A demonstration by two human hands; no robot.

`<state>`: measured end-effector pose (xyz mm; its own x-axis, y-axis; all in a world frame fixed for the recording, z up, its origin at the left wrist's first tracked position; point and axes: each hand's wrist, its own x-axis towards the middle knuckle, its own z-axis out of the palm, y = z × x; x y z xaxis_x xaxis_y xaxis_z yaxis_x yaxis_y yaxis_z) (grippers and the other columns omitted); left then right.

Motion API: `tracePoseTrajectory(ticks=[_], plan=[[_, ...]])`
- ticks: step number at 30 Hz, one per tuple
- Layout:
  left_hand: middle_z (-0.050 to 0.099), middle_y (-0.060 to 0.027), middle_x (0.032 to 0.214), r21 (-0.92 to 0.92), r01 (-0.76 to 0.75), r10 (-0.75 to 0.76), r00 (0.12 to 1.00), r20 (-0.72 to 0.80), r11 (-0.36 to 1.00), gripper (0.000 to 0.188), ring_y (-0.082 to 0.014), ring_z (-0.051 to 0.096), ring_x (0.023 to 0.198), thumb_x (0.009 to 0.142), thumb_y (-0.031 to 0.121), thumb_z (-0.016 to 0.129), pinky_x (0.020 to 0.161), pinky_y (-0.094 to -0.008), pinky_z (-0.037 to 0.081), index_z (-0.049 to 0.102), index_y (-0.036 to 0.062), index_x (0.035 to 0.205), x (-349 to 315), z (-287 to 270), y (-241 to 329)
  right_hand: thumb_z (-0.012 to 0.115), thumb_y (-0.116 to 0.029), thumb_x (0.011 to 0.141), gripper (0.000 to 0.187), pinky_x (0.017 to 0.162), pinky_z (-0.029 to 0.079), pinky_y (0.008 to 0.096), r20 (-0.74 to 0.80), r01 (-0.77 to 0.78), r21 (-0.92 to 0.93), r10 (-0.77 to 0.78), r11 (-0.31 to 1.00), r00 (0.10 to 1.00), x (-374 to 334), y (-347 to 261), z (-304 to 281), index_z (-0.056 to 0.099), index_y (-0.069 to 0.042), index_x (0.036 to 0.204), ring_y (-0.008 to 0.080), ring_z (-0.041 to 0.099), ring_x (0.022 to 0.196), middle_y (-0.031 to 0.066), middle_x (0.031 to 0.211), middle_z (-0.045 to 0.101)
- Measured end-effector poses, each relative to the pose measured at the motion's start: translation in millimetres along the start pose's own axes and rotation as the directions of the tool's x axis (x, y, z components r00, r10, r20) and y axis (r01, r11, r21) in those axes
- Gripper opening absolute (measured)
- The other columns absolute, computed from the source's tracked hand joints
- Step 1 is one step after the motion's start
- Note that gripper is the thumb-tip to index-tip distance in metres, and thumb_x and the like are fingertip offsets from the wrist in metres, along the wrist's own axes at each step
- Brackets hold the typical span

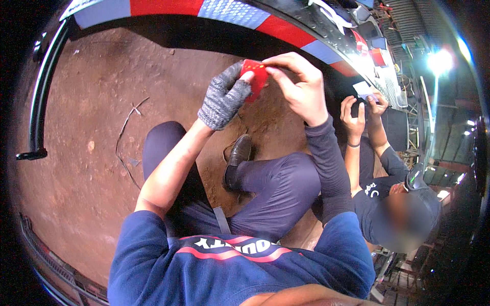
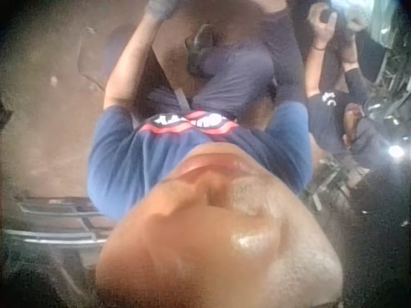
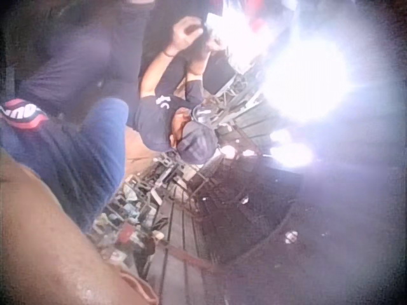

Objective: The person applies red and white reflective tape strips to the edge of a metal workbench. They peel backing from the tape, align the strips, and press them down along the bench edge while another person works nearby.

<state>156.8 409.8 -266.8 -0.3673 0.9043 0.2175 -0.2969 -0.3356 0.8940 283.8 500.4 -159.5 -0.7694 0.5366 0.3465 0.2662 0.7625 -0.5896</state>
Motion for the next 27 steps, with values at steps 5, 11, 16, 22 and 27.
tracePoseTrajectory(ticks=[5, 11, 16, 22, 27], plan=[[0.070, -0.0115, 0.085, 0.047, -0.074, 0.077, 0.995, -0.067, 0.996, 0.024, -0.0149, 0.067, 0.069, 0.096, 0.019, 0.057, 0.064, -0.0287, 0.053, 0.064, 0.0036, 0.113, -8.9, 6.6, 21.0, 0.073, -0.002, 0.077, 0.023, 0.081, 0.052, 0.0324, -0.054, 0.145, -0.193, -0.158, 0.970, 0.986, -7.0, -17.5, -2.9, 0.072, -0.005, 0.099, 0.0238, 0.065, 0.090, 0.0108, 0.097, 0.067], [0.070, -0.0138, 0.083, 0.219, -0.189, 0.209, 0.976, -0.070, 0.957, 0.021, -0.0186, 0.070, 0.071, 0.094, 0.016, 0.060, 0.064, -0.0300, 0.055, 0.065, 0.0049, 0.111, -15.6, 5.7, 38.0, 0.077, 0.000, 0.070, 0.028, 0.078, 0.051, 0.0324, -0.085, 0.340, -0.287, -0.378, 0.896, 0.922, 0.0, -40.1, -7.2, 0.073, -0.007, 0.097, 0.0238, 0.063, 0.088, 0.0094, 0.097, 0.066], [0.070, -0.0140, 0.083, 0.308, -0.154, 0.157, 0.988, 0.016, 0.939, 0.020, -0.0230, 0.071, 0.073, 0.092, 0.015, 0.062, 0.065, -0.0318, 0.055, 0.065, 0.0055, 0.109, -20.4, 5.0, 44.4, 0.075, -0.002, 0.074, 0.024, 0.077, 0.051, 0.0322, -0.055, 0.279, -0.151, -0.290, 0.948, 0.956, 0.7, -44.7, -7.1, 0.073, -0.005, 0.097, 0.0233, 0.063, 0.087, 0.0101, 0.096, 0.066], [0.068, -0.0147, 0.079, 0.243, -0.092, 0.065, 0.991, 0.117, 0.966, 0.020, -0.0207, 0.069, 0.071, 0.091, 0.017, 0.064, 0.065, -0.0333, 0.054, 0.065, 0.0020, 0.104, -21.5, 1.2, 43.4, 0.071, 0.000, 0.078, 0.014, 0.076, 0.052, 0.0292, 0.022, 0.070, 0.067, -0.072, 0.995, 0.997, -2.5, -47.1, -0.9, 0.071, -0.002, 0.092, 0.0199, 0.066, 0.085, 0.0092, 0.092, 0.065], [0.069, -0.0083, 0.079, -0.172, 0.277, -0.226, 0.936, 0.269, 0.945, 0.031, -0.0113, 0.063, 0.056, 0.094, 0.029, 0.061, 0.050, -0.0235, 0.051, 0.065, -0.0002, 0.102, -18.7, -3.0, 57.8, 0.071, 0.003, 0.078, 0.014, 0.079, 0.051, 0.0286, -0.088, 0.183, 0.133, -0.172, 0.974, 0.981, -1.0, -35.0, -1.1, 0.071, -0.002, 0.091, 0.0193, 0.065, 0.085, 0.0090, 0.090, 0.066]])
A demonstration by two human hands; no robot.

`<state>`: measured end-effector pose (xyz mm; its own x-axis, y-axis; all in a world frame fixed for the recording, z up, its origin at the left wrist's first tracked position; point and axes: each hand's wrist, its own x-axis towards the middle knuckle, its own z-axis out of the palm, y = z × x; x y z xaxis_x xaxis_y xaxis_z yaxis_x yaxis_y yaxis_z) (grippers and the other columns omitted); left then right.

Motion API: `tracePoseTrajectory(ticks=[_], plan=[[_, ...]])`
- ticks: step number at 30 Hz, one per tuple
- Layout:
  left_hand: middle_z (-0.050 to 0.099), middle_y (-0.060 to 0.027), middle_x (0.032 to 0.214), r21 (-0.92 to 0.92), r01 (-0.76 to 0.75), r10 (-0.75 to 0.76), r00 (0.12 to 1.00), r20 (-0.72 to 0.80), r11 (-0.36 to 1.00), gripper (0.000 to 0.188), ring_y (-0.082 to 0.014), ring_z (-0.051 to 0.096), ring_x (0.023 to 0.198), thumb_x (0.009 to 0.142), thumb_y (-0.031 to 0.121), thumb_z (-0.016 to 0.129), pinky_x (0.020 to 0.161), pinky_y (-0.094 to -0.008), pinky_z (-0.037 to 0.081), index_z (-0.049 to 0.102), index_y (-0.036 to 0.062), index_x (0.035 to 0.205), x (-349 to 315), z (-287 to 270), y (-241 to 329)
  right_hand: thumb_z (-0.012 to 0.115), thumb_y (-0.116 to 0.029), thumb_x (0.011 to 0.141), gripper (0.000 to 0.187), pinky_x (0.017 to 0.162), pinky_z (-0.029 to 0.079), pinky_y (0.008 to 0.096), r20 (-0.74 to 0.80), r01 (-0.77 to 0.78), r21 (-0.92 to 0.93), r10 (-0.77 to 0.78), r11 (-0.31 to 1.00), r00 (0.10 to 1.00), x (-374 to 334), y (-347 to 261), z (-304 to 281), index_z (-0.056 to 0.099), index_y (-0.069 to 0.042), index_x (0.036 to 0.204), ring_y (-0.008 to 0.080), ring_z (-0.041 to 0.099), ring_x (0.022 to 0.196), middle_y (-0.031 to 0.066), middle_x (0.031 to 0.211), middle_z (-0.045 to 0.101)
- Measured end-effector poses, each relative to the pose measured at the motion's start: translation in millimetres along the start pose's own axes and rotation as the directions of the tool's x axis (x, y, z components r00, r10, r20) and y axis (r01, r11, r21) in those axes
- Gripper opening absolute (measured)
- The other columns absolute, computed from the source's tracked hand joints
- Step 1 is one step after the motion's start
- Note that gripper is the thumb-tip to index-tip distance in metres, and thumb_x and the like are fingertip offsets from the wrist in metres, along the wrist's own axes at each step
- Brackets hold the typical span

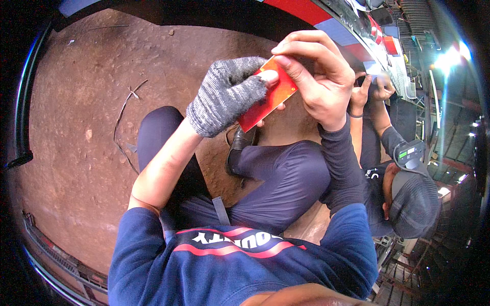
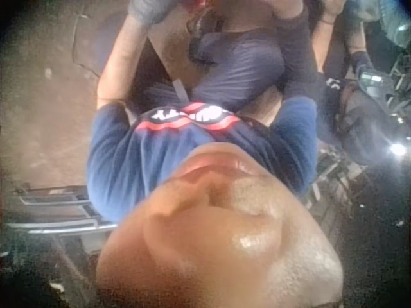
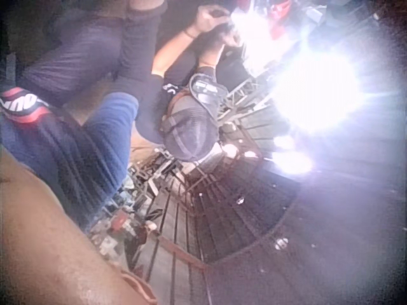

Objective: The person applies red and white reflective tape strips to the edge of a metal workbench. They peel backing from the tape, align the strips, and press them down along the bench edge while another person works nearby.

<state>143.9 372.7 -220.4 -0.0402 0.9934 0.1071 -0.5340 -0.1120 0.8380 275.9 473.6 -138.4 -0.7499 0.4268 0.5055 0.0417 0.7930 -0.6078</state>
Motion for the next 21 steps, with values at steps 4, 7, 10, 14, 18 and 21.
tracePoseTrajectory(ticks=[4, 7, 10, 14, 18, 21], plan=[[0.067, -0.0018, 0.089, -0.008, 0.091, -0.091, 0.995, -0.031, 0.996, 0.034, -0.0078, 0.061, 0.080, 0.091, 0.029, 0.064, 0.070, -0.0255, 0.052, 0.067, 0.0003, 0.109, -0.5, -1.1, 5.6, 0.069, 0.002, 0.084, 0.016, 0.081, 0.051, 0.0265, -0.158, -0.242, 0.042, 0.246, 0.969, 0.956, -2.5, -6.4, -5.7, 0.070, 0.000, 0.100, 0.0141, 0.065, 0.085, 0.0082, 0.090, 0.070], [0.068, -0.0028, 0.091, 0.121, -0.049, 0.061, 0.993, -0.098, 0.992, 0.032, -0.0080, 0.061, 0.080, 0.091, 0.025, 0.065, 0.070, -0.0253, 0.052, 0.066, -0.0003, 0.111, -0.7, 0.8, -5.2, 0.069, -0.004, 0.084, 0.023, 0.084, 0.050, 0.0265, -0.172, -0.299, -0.182, 0.269, 0.937, 0.948, -3.3, 10.8, -21.7, 0.070, -0.002, 0.107, 0.0124, 0.065, 0.089, 0.0062, 0.098, 0.070], [0.069, -0.0052, 0.092, 0.195, -0.138, 0.171, 0.972, -0.162, 0.971, 0.026, -0.0100, 0.063, 0.080, 0.091, 0.013, 0.065, 0.071, -0.0273, 0.054, 0.065, 0.0001, 0.113, -2.6, 5.6, -8.4, 0.072, -0.004, 0.081, 0.024, 0.085, 0.049, 0.0276, -0.151, -0.323, -0.220, 0.295, 0.920, 0.943, -4.0, 8.0, -27.5, 0.072, -0.003, 0.105, 0.0141, 0.064, 0.094, 0.0077, 0.104, 0.069], [0.071, -0.0113, 0.100, 0.461, -0.304, 0.418, 0.893, -0.168, 0.834, 0.026, -0.0155, 0.068, 0.087, 0.086, 0.007, 0.068, 0.074, -0.0302, 0.055, 0.067, 0.0057, 0.112, -6.1, 9.6, -10.5, 0.076, -0.002, 0.075, 0.025, 0.083, 0.050, 0.0301, -0.072, -0.018, -0.289, -0.003, 0.957, 0.997, -0.6, -22.6, -28.0, 0.073, -0.004, 0.099, 0.0201, 0.065, 0.090, 0.0099, 0.098, 0.068], [0.070, -0.0125, 0.103, 0.605, -0.481, 0.635, 0.770, -0.054, 0.634, 0.031, -0.0252, 0.069, 0.090, 0.083, 0.004, 0.067, 0.079, -0.0328, 0.054, 0.066, 0.0069, 0.113, -8.9, 7.7, -12.2, 0.079, 0.006, 0.067, 0.028, 0.079, 0.051, 0.0307, 0.085, 0.130, -0.246, -0.112, 0.961, 0.990, -0.9, -43.4, -19.4, 0.072, 0.000, 0.094, 0.0226, 0.065, 0.089, 0.0131, 0.097, 0.067], [0.069, -0.0126, 0.106, 0.668, -0.534, 0.704, 0.710, 0.021, 0.519, 0.036, -0.0298, 0.068, 0.094, 0.079, 0.004, 0.067, 0.081, -0.0346, 0.054, 0.065, 0.0077, 0.115, -12.6, 6.0, -12.1, 0.078, 0.008, 0.066, 0.030, 0.074, 0.052, 0.0302, 0.123, 0.255, -0.234, -0.232, 0.938, 0.965, -3.3, -35.2, -13.1, 0.073, 0.000, 0.094, 0.0222, 0.064, 0.086, 0.0121, 0.094, 0.066]])
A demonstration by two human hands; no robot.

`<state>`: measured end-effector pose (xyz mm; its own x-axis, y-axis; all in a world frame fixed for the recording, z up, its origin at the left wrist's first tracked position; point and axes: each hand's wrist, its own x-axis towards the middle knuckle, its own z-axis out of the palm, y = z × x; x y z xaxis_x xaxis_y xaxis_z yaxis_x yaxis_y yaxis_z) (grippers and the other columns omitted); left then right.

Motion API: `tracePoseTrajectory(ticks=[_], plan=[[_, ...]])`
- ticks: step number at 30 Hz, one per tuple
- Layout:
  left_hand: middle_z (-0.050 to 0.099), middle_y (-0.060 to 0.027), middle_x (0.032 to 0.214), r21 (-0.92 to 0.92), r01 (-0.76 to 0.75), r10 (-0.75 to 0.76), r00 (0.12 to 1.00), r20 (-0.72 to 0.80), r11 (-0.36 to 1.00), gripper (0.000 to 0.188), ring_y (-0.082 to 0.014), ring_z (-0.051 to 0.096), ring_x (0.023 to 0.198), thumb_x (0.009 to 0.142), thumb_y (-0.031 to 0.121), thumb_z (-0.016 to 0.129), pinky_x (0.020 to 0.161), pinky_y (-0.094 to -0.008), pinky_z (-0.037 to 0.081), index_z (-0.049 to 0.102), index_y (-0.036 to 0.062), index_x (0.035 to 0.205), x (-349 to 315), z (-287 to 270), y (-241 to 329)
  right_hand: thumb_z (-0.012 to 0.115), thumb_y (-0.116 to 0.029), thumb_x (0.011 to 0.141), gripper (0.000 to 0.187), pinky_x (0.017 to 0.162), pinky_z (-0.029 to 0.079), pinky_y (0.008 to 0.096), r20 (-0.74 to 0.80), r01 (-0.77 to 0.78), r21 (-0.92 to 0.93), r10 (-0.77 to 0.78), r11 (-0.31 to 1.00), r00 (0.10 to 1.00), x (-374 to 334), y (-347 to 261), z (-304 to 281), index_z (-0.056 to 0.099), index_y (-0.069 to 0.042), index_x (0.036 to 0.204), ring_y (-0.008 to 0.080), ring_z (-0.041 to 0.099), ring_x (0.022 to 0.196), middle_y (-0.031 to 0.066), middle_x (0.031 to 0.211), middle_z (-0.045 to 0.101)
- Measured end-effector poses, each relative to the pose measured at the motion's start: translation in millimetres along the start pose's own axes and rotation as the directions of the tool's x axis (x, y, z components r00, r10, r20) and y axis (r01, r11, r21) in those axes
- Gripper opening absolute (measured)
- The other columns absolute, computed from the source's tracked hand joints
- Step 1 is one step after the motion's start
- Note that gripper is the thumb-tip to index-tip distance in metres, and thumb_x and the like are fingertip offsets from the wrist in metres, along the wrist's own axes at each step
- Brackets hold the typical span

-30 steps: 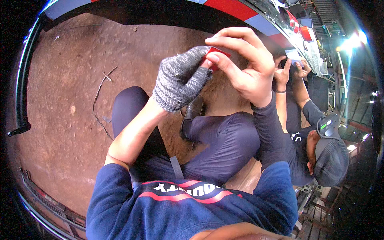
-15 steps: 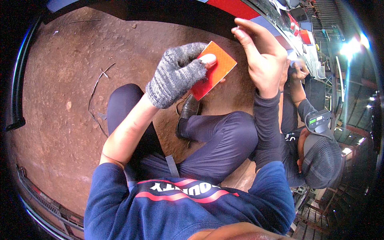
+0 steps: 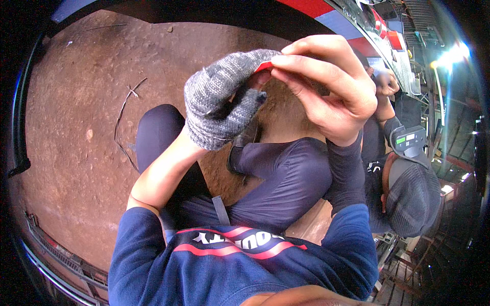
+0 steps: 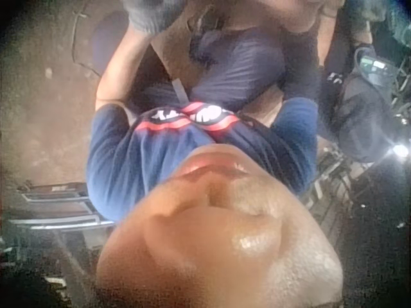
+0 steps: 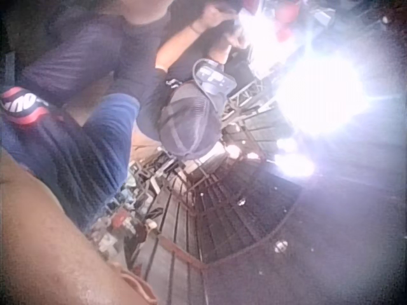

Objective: The person applies red and white reflective tape strips to the edge of a metal workbench. They peel backing from the tape, align the strips, and press them down along the bench edge while another person works nearby.

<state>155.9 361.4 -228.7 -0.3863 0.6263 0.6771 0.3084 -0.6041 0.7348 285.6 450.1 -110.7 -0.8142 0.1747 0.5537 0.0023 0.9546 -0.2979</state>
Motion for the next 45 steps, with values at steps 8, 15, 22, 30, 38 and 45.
tracePoseTrajectory(ticks=[8, 15, 22, 30, 38, 45], plan=[[0.068, -0.0119, 0.110, 0.078, -0.051, 0.044, 0.995, 0.086, 0.996, 0.043, -0.0309, 0.067, 0.097, 0.076, 0.008, 0.070, 0.083, -0.0365, 0.054, 0.063, 0.0086, 0.119, 0.3, -6.3, 11.6, 0.076, 0.007, 0.059, 0.036, 0.073, 0.052, 0.0313, 0.014, 0.134, -0.017, -0.134, 0.991, 0.991, -4.9, 5.7, -5.0, 0.073, 0.000, 0.094, 0.0225, 0.063, 0.085, 0.0114, 0.094, 0.065], [0.069, -0.0110, 0.104, 0.171, -0.005, -0.009, 0.997, 0.080, 0.985, 0.031, -0.0291, 0.068, 0.092, 0.083, 0.008, 0.066, 0.080, -0.0358, 0.055, 0.066, 0.0091, 0.114, 1.4, -4.0, 23.0, 0.072, -0.001, 0.056, 0.038, 0.077, 0.051, 0.0361, 0.051, 0.208, -0.016, -0.207, 0.978, 0.977, -4.0, 5.9, -12.2, 0.074, -0.002, 0.094, 0.0262, 0.062, 0.087, 0.0115, 0.094, 0.066], [0.069, -0.0120, 0.102, 0.165, -0.022, 0.007, 0.996, 0.090, 0.986, 0.029, -0.0293, 0.068, 0.089, 0.085, 0.010, 0.065, 0.078, -0.0362, 0.055, 0.066, 0.0089, 0.114, 4.1, -5.0, 25.2, 0.065, -0.015, 0.058, 0.043, 0.080, 0.050, 0.0400, 0.102, 0.230, -0.042, -0.225, 0.972, 0.969, -6.1, 4.9, -17.2, 0.074, -0.001, 0.097, 0.0284, 0.060, 0.090, 0.0145, 0.097, 0.067], [0.069, -0.0120, 0.103, 0.174, -0.025, 0.009, 0.996, 0.090, 0.984, 0.032, -0.0296, 0.069, 0.090, 0.083, 0.009, 0.066, 0.078, -0.0361, 0.055, 0.065, 0.0080, 0.115, 2.2, -4.0, 20.3, 0.063, -0.015, 0.057, 0.043, 0.079, 0.050, 0.0410, 0.092, 0.265, 0.008, -0.264, 0.964, 0.960, -6.1, 10.7, -16.3, 0.074, 0.000, 0.096, 0.0291, 0.060, 0.089, 0.0159, 0.096, 0.067], [0.068, -0.0116, 0.109, 0.192, -0.039, 0.014, 0.991, 0.132, 0.981, 0.037, -0.0297, 0.068, 0.094, 0.080, 0.007, 0.068, 0.080, -0.0367, 0.056, 0.064, 0.0081, 0.117, 3.6, -9.3, 19.7, 0.067, -0.009, 0.056, 0.043, 0.076, 0.051, 0.0387, 0.080, 0.238, -0.015, -0.236, 0.971, 0.968, -5.5, 12.5, -10.0, 0.074, 0.000, 0.098, 0.0282, 0.061, 0.085, 0.0152, 0.096, 0.066], [0.069, -0.0116, 0.103, 0.172, -0.038, 0.023, 0.996, 0.088, 0.984, 0.033, -0.0304, 0.069, 0.087, 0.081, 0.008, 0.067, 0.075, -0.0371, 0.056, 0.065, 0.0081, 0.113, 5.7, -8.5, 20.1, 0.069, -0.016, 0.058, 0.043, 0.068, 0.047, 0.0310, -0.054, 0.311, 0.003, -0.310, 0.950, 0.949, -3.5, 19.2, 0.5, 0.076, -0.005, 0.098, 0.0214, 0.058, 0.076, 0.0095, 0.091, 0.068]])
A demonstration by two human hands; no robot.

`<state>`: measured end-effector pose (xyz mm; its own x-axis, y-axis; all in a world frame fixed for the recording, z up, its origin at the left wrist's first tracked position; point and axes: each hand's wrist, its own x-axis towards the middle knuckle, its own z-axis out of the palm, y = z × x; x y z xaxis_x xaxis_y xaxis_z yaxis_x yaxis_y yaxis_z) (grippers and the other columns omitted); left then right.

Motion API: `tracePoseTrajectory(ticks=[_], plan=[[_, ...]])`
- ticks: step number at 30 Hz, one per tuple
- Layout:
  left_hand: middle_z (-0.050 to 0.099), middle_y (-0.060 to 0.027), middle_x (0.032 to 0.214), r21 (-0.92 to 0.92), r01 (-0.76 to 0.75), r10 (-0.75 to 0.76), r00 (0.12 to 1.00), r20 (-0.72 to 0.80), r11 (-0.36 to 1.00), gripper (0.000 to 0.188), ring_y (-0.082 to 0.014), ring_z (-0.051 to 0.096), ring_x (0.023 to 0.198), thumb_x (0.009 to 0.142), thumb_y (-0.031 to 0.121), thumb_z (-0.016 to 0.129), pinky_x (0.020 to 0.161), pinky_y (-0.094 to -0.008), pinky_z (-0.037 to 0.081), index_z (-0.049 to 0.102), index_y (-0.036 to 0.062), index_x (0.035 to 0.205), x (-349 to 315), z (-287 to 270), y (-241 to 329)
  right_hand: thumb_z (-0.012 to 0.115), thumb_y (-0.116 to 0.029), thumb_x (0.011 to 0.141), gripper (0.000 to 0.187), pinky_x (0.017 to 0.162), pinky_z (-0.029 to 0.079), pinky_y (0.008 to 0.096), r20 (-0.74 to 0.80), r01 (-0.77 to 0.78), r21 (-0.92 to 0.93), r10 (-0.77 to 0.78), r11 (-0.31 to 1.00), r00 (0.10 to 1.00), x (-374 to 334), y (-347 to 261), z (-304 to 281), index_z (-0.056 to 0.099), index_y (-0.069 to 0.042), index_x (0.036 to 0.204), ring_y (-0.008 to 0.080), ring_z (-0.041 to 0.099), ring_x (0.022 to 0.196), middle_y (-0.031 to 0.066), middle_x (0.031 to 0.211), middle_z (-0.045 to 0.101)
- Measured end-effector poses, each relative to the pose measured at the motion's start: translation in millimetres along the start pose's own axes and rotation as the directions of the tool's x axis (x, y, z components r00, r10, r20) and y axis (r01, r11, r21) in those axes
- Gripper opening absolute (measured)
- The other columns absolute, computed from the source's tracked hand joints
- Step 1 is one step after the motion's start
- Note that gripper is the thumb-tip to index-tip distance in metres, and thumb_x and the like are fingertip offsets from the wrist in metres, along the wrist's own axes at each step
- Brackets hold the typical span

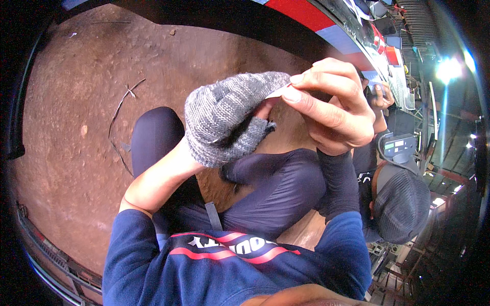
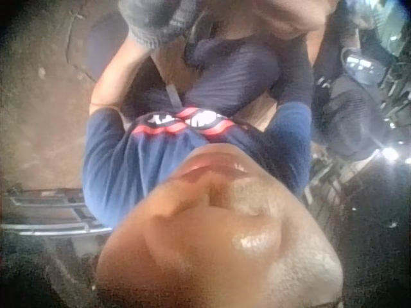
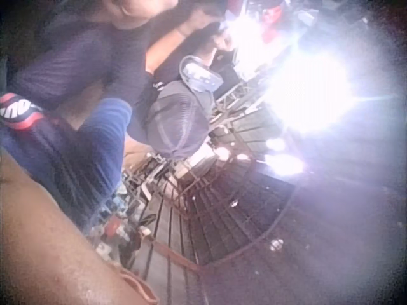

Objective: The person applies red and white reflective tape strips to the edge of a metal workbench. They peel backing from the tape, align the strips, and press them down along the bench edge while another person works nearby.

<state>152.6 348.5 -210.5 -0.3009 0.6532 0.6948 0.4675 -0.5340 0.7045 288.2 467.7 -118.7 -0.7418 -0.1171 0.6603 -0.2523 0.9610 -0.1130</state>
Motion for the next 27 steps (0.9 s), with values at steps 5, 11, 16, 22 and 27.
tracePoseTrajectory(ticks=[5, 11, 16, 22, 27], plan=[[0.069, -0.0123, 0.103, -0.015, 0.032, -0.032, 0.999, 0.014, 0.999, 0.032, -0.0303, 0.069, 0.087, 0.081, 0.009, 0.068, 0.073, -0.0371, 0.056, 0.065, 0.0078, 0.113, 2.1, -0.7, -1.0, 0.069, -0.016, 0.057, 0.044, 0.067, 0.048, 0.0304, 0.000, 0.008, -0.028, -0.008, 1.000, 1.000, 0.2, 3.2, 1.3, 0.076, -0.005, 0.099, 0.0215, 0.058, 0.076, 0.0095, 0.092, 0.068], [0.069, -0.0126, 0.100, -0.067, 0.085, -0.085, 0.996, -0.011, 0.994, 0.030, -0.0304, 0.069, 0.086, 0.082, 0.011, 0.067, 0.072, -0.0372, 0.056, 0.065, 0.0076, 0.112, 1.4, 1.2, -2.1, 0.069, -0.016, 0.056, 0.046, 0.065, 0.047, 0.0289, 0.001, 0.011, -0.049, -0.011, 0.999, 1.000, -2.5, 5.9, 6.0, 0.076, -0.006, 0.100, 0.0207, 0.058, 0.075, 0.0085, 0.094, 0.068], [0.069, -0.0134, 0.099, -0.137, 0.132, -0.135, 0.991, -0.017, 0.982, 0.029, -0.0307, 0.069, 0.085, 0.083, 0.010, 0.067, 0.071, -0.0369, 0.056, 0.066, 0.0071, 0.112, 0.6, 2.6, -2.6, 0.072, -0.013, 0.053, 0.048, 0.064, 0.047, 0.0281, -0.019, 0.012, -0.087, -0.014, 0.996, 1.000, -1.7, 5.5, 10.8, 0.076, -0.007, 0.101, 0.0191, 0.058, 0.075, 0.0060, 0.095, 0.068], [0.069, -0.0153, 0.098, -0.098, 0.087, -0.089, 0.996, -0.020, 0.991, 0.029, -0.0318, 0.069, 0.087, 0.083, 0.010, 0.067, 0.074, -0.0374, 0.056, 0.066, 0.0056, 0.112, 1.7, -3.4, -4.4, 0.075, -0.011, 0.052, 0.048, 0.064, 0.047, 0.0274, -0.045, 0.005, -0.111, -0.010, 0.994, 0.999, -3.4, 4.4, 17.7, 0.076, -0.009, 0.101, 0.0179, 0.058, 0.076, 0.0042, 0.097, 0.068], [0.069, -0.0156, 0.098, -0.053, 0.068, -0.069, 0.998, -0.013, 0.996, 0.027, -0.0315, 0.069, 0.087, 0.084, 0.010, 0.066, 0.074, -0.0373, 0.056, 0.066, 0.0054, 0.111, 1.9, -7.9, -0.8, 0.076, -0.011, 0.052, 0.049, 0.063, 0.047, 0.0265, -0.042, -0.015, -0.107, 0.011, 0.994, 0.999, -4.2, 1.4, 18.6, 0.076, -0.010, 0.100, 0.0174, 0.057, 0.075, 0.0031, 0.097, 0.068]])
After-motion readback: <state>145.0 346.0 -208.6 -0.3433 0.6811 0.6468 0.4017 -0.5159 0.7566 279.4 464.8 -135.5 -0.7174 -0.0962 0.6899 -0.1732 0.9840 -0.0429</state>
